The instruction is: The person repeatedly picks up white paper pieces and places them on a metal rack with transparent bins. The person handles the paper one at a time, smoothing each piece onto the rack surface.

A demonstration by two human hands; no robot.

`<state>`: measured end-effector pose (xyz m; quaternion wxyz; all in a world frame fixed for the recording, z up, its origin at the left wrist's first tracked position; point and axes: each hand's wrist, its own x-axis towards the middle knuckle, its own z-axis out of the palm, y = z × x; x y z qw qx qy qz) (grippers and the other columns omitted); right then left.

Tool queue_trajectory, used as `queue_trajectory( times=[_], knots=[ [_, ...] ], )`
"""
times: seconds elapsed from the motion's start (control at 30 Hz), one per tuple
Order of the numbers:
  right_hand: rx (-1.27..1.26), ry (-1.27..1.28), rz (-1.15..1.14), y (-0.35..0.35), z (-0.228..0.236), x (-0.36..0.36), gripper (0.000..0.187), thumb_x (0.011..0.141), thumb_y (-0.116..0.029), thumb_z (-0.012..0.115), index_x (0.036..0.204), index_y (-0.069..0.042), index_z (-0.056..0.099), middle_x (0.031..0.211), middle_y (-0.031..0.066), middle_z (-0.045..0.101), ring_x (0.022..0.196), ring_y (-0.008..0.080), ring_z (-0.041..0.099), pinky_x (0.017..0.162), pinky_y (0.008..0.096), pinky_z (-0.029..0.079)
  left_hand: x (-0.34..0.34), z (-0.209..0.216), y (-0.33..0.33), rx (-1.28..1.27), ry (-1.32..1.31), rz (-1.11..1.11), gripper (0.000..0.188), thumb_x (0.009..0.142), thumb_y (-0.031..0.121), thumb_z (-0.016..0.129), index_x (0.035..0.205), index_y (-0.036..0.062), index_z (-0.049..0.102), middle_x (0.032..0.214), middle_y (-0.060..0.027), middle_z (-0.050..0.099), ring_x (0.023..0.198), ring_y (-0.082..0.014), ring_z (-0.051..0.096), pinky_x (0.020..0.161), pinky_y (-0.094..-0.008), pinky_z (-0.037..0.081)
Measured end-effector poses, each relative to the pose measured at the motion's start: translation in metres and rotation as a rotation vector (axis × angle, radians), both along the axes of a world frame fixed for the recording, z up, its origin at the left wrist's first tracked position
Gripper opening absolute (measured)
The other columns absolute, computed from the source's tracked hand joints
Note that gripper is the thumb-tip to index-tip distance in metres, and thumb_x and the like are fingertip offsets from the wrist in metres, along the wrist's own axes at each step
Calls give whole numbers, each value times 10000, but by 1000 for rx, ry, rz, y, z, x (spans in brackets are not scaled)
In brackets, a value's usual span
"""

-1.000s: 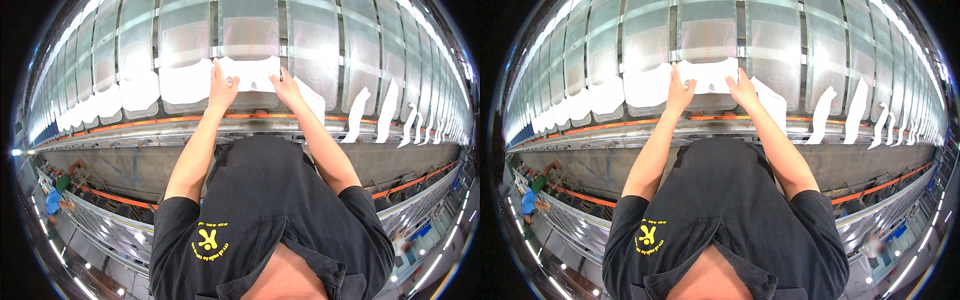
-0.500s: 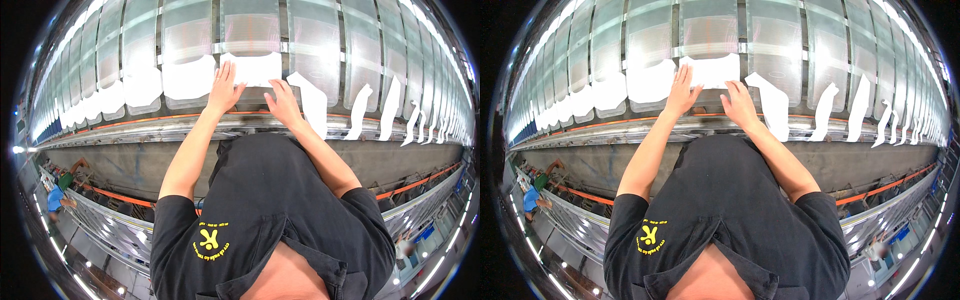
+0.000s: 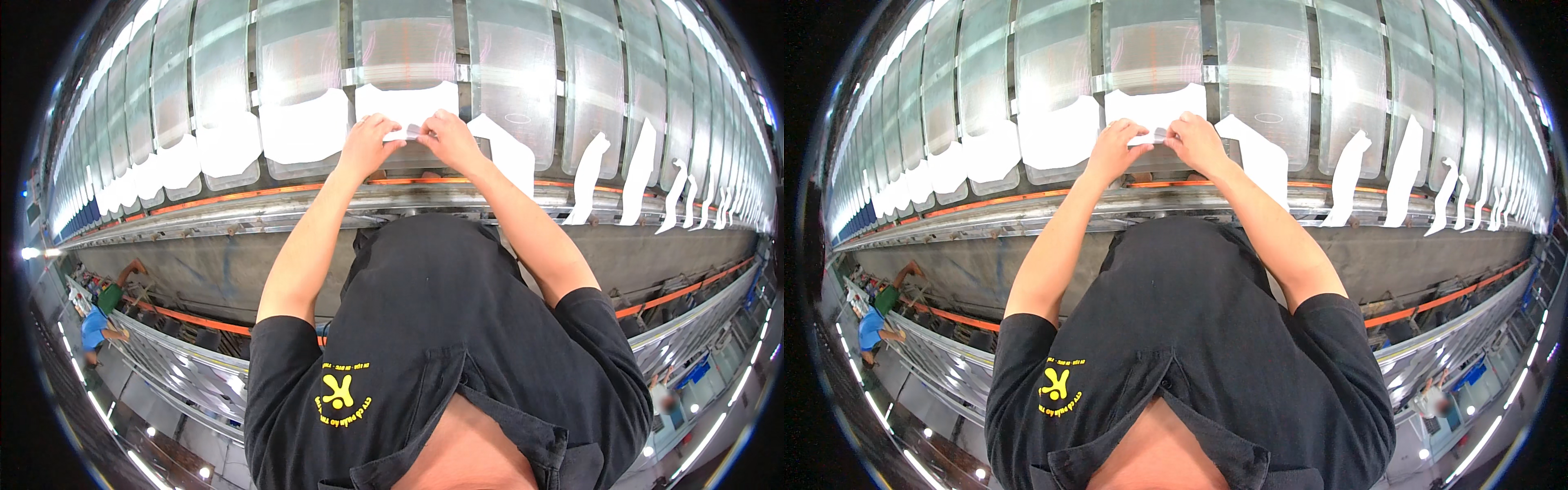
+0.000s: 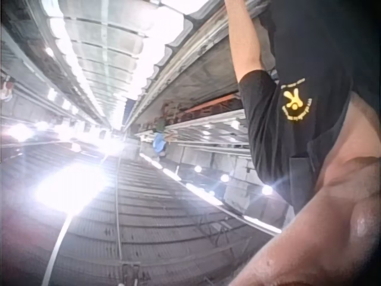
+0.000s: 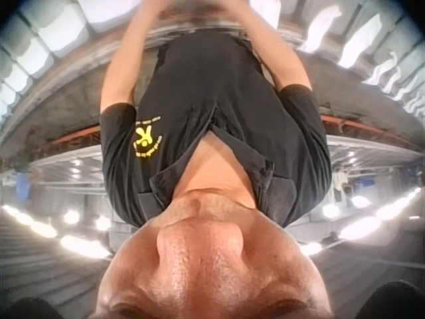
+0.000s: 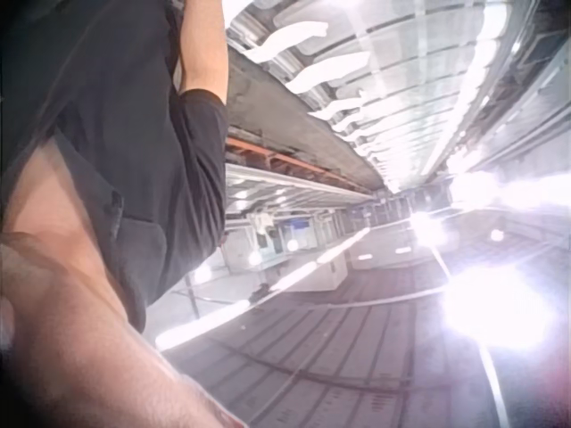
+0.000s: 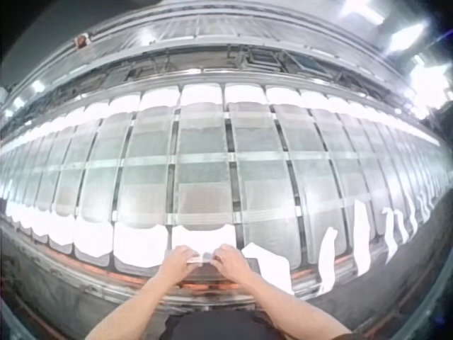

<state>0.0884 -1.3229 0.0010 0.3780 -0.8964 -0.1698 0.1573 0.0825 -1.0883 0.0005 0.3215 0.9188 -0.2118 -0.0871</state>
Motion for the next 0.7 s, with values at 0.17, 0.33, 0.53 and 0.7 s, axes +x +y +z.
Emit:
queue_trajectory(
  times=[0.17,0.33,0.53,0.7],
  knots=[
    [80,179,-43,-2,5,12,189,847,-230,759,872,-55,693,926,136,645,929,327,639,803,428,509,28,9,0,-39,376,37,206,872,246,745,946,55,725,907,-109,656,892,-279,650,800,-379,517],
    [-11,113,0,0,-1,8,214,878,-260,733,903,-48,714,920,140,650,922,309,646,818,407,509,35,1,6,-64,446,42,229,872,241,757,964,35,715,910,-105,656,849,-251,632,786,-360,512],
    [57,269,-20,-10,-7,20,209,894,-243,729,987,-57,708,943,127,651,895,265,639,804,363,511,29,22,0,-24,370,38,235,854,220,752,981,31,691,933,-113,665,891,-268,645,798,-389,514],
    [82,266,19,-6,17,18,231,864,-249,753,994,-67,697,970,143,656,927,294,647,810,391,515,30,11,7,-114,439,60,204,909,204,728,1002,27,688,917,-91,649,818,-204,605,759,-335,495]
  ],
)
